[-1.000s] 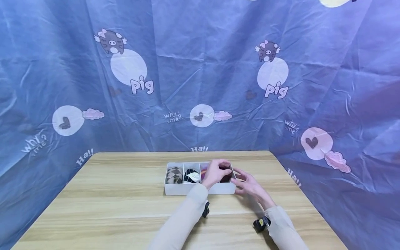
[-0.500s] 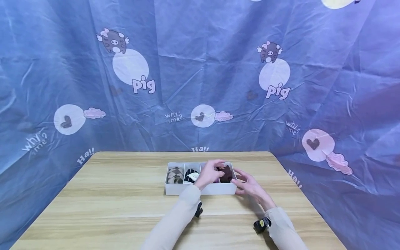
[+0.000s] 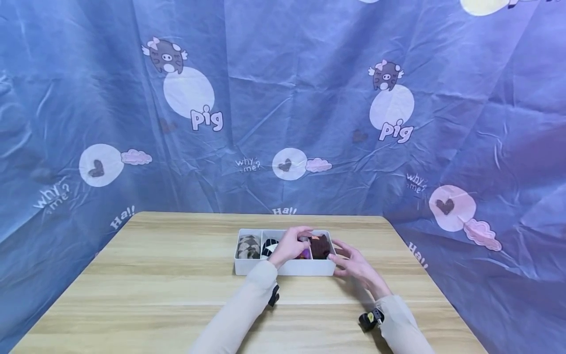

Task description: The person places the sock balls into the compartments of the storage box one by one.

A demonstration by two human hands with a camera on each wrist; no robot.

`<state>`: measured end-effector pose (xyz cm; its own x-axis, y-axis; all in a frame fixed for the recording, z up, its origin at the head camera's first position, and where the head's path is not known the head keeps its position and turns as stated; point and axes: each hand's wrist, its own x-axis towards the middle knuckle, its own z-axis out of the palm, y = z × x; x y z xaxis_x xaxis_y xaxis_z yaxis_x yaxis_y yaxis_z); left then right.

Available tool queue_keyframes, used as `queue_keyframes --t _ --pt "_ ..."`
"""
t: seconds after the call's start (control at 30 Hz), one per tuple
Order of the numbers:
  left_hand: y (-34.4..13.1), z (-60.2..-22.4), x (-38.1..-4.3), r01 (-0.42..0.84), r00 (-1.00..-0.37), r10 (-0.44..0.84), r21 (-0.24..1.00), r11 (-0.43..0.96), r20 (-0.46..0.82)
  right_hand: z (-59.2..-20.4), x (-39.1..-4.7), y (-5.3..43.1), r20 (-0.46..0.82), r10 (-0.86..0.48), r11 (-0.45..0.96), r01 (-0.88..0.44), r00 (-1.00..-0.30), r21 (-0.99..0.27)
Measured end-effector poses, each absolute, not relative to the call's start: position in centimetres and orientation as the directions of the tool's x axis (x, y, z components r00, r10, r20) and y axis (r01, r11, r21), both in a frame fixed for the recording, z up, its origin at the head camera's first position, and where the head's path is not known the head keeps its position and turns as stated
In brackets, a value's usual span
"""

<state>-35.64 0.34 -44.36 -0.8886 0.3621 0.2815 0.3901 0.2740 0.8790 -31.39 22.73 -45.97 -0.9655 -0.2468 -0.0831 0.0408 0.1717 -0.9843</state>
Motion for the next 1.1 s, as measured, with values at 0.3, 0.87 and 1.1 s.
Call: queue_keyframes --t 0.3,0.87,1.1 --pt "0.4 -43.9 -35.6 0.382 -0.873 0.426 0.876 0.295 0.238 -45.8 -31.6 22.6 -0.083 -0.263 0.201 0.029 -0.961 -0.979" --pt "-3.7 -44.1 -35.0 0.358 -0.884 0.377 0.919 0.167 0.276 -45.0 -31.1 22.7 -0.075 -0.240 0.300 -0.001 -0.968 -0.954" --pt "-8.0 -44.6 -34.4 0.356 -0.894 0.338 0.924 0.139 0.293 -45.2 -31.0 21.8 0.014 -0.162 0.447 -0.086 -0.987 -0.890"
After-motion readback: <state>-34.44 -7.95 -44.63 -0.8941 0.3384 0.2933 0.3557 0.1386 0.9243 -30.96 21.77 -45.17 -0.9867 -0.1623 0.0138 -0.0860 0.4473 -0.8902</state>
